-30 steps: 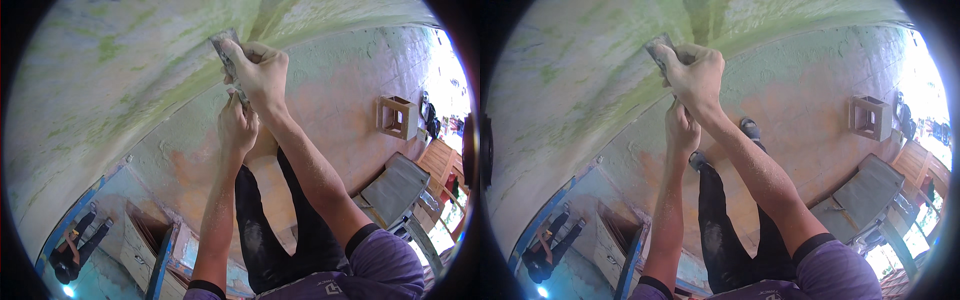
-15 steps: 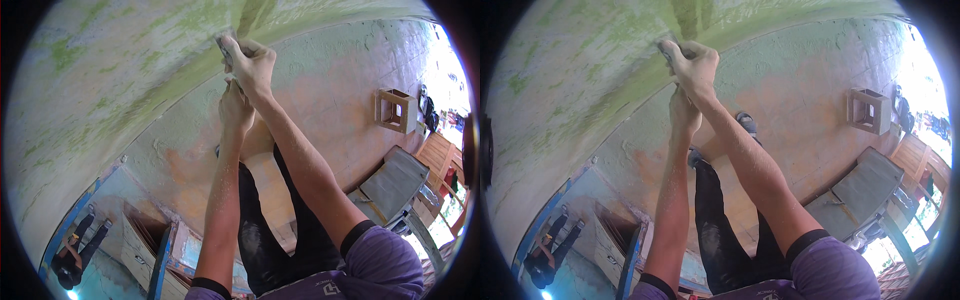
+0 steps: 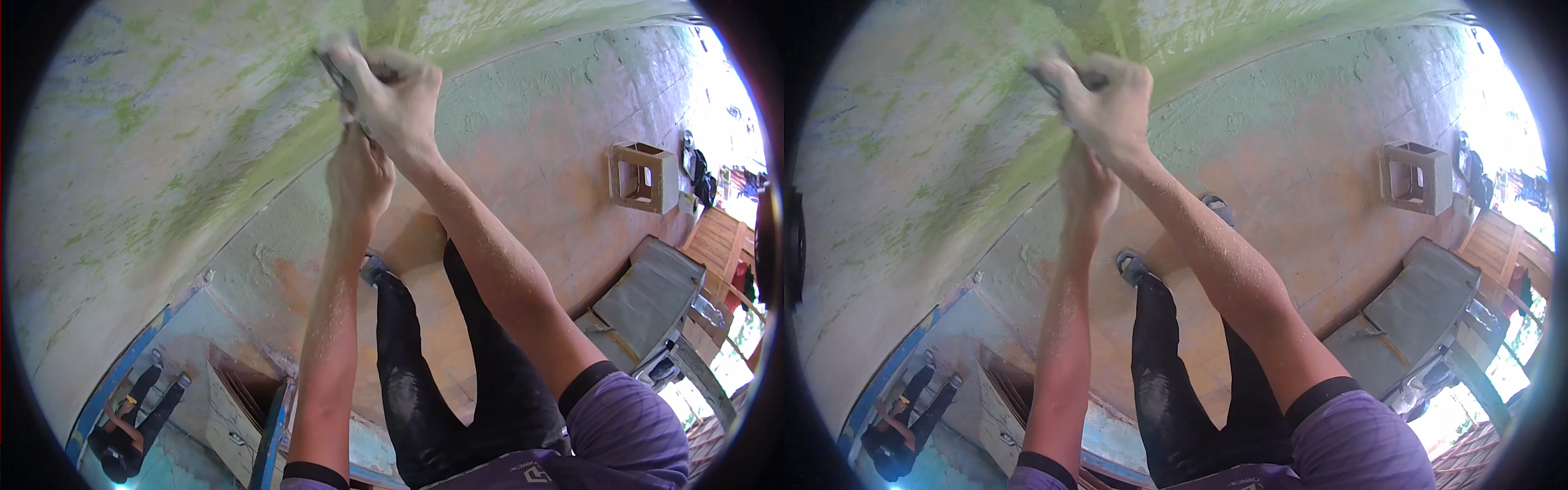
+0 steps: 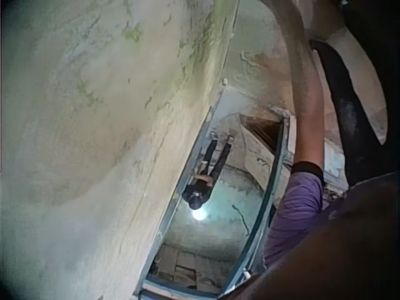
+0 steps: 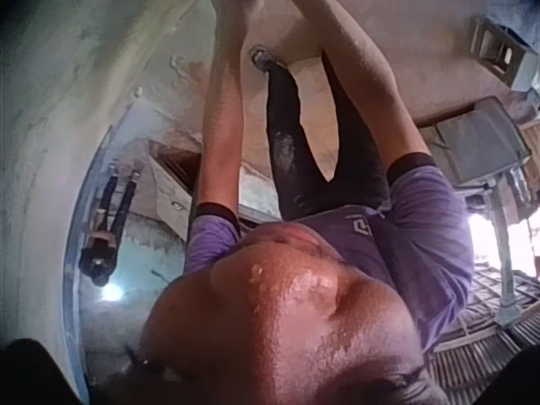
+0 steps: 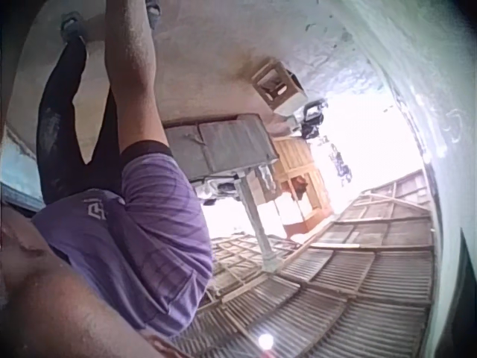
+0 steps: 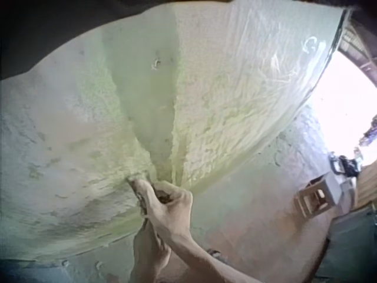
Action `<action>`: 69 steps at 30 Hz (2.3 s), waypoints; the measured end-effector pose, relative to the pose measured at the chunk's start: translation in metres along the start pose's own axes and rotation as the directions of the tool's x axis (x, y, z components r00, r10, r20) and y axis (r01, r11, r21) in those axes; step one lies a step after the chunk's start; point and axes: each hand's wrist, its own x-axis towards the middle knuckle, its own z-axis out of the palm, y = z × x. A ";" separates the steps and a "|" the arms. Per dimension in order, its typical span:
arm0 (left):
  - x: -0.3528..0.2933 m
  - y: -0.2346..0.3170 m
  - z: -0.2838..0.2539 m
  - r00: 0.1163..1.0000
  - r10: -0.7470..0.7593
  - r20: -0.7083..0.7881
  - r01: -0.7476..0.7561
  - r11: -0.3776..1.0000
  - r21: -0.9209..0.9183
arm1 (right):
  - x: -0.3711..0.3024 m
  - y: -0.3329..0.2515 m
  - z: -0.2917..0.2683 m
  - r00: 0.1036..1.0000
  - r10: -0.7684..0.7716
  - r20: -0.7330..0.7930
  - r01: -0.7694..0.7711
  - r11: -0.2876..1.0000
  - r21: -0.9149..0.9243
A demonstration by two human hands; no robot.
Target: The person scrapes and sands a wall using a scraper and sandpaper to prepare it for painting.
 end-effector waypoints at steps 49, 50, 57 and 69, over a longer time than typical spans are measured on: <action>-0.571 0.216 -0.143 0.338 -0.812 -0.476 0.285 0.571 -0.770 | -0.486 -0.187 -0.571 0.719 0.607 0.339 -0.623 0.779 -0.075; -0.575 0.217 -0.150 0.331 -0.773 -0.540 0.326 0.631 -0.704 | -0.493 -0.184 -0.568 0.718 0.612 0.332 -0.625 0.777 -0.080; -0.617 0.214 -0.204 0.480 -0.671 -0.565 0.292 0.729 -0.619 | -0.544 -0.177 -0.504 0.821 0.529 0.215 -0.539 0.842 -0.010; -0.762 0.114 -0.311 0.639 -0.735 -0.225 0.527 0.632 -0.568 | -0.545 -0.195 -0.322 0.923 0.253 0.291 -0.200 0.959 -0.200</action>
